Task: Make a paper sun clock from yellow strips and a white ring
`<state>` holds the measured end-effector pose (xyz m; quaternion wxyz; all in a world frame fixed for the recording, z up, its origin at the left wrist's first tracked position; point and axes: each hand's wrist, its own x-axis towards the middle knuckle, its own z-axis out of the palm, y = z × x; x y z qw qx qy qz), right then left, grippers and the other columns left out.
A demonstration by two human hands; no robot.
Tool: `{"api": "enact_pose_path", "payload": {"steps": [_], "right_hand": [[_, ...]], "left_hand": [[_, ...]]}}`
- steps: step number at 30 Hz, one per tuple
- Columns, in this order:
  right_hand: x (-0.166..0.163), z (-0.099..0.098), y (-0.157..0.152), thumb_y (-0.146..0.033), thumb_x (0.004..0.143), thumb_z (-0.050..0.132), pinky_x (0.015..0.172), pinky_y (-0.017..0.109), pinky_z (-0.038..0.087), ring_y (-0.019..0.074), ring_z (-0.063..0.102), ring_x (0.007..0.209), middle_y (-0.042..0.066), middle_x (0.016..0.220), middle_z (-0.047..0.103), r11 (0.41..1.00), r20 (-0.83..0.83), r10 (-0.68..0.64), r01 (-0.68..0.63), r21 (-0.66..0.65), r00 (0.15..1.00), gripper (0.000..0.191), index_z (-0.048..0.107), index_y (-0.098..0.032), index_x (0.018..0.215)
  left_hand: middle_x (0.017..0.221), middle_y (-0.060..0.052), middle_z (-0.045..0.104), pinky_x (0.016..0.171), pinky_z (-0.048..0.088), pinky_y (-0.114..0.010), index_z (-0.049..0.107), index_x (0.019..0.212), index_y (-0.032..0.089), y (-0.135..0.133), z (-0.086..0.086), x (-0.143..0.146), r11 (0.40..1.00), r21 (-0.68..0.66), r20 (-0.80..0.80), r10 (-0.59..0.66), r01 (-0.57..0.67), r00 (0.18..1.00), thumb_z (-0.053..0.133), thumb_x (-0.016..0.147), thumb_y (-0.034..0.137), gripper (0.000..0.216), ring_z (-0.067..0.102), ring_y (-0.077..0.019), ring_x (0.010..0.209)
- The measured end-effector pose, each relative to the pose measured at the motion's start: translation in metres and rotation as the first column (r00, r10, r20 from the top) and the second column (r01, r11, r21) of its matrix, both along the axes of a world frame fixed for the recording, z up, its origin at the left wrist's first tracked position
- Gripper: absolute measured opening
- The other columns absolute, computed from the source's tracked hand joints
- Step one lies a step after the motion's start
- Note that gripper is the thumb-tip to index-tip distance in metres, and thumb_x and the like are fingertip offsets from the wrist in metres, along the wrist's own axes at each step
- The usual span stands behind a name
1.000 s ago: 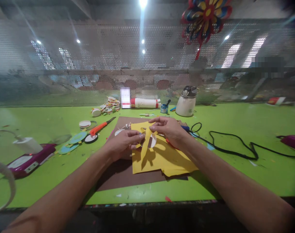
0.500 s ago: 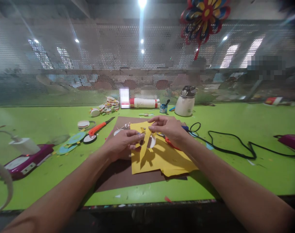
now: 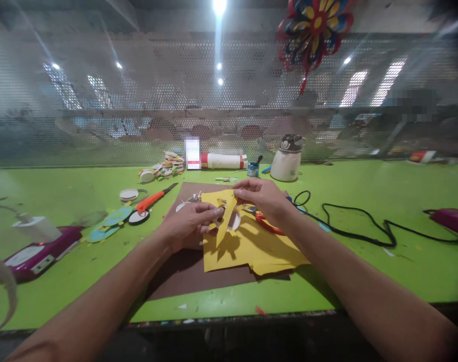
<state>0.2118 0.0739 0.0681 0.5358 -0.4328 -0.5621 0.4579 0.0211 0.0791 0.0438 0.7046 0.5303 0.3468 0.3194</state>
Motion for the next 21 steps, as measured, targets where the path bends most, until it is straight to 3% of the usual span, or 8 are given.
{"api": "enact_pose_path", "payload": {"steps": [7, 13, 21], "right_hand": [[0.0012, -0.0035, 0.0035, -0.015, 0.073, 0.066, 0.065, 0.027, 0.047, 0.0099, 0.058, 0.058, 0.002, 0.062, 0.064, 0.996, -0.033, -0.042, 0.039, -0.075, 0.999, 0.003, 0.067, -0.012, 0.072], [0.0022, -0.0060, 0.0031, -0.015, 0.065, 0.073, 0.063, 0.026, 0.046, 0.0098, 0.058, 0.061, 0.003, 0.070, 0.066, 0.990, -0.073, 0.051, -0.060, -0.126, 0.996, 0.014, 0.068, -0.012, 0.078], [0.0020, -0.0102, 0.0034, -0.012, 0.060, 0.074, 0.061, 0.026, 0.045, 0.0103, 0.057, 0.061, 0.001, 0.066, 0.065, 0.986, -0.082, 0.099, -0.109, -0.126, 0.992, 0.020, 0.068, -0.013, 0.079]], "left_hand": [[0.076, -0.004, 0.061, 0.059, 0.047, -0.018, 0.066, 0.072, 0.010, 0.0007, 0.0015, 0.0005, 0.998, -0.013, 0.041, 0.061, -0.060, 0.997, 0.075, 0.068, 0.030, 0.022, 0.056, -0.0074, 0.064], [0.090, -0.008, 0.064, 0.069, 0.050, -0.024, 0.069, 0.081, 0.011, 0.0035, -0.0033, -0.0016, 0.999, -0.002, 0.024, 0.051, -0.050, 0.998, 0.074, 0.069, 0.033, 0.025, 0.060, -0.0118, 0.076], [0.079, -0.005, 0.063, 0.059, 0.048, -0.018, 0.068, 0.074, 0.011, -0.0006, 0.0005, 0.0016, 0.999, -0.015, 0.022, 0.042, -0.041, 0.999, 0.075, 0.068, 0.032, 0.023, 0.058, -0.0080, 0.066]]}}
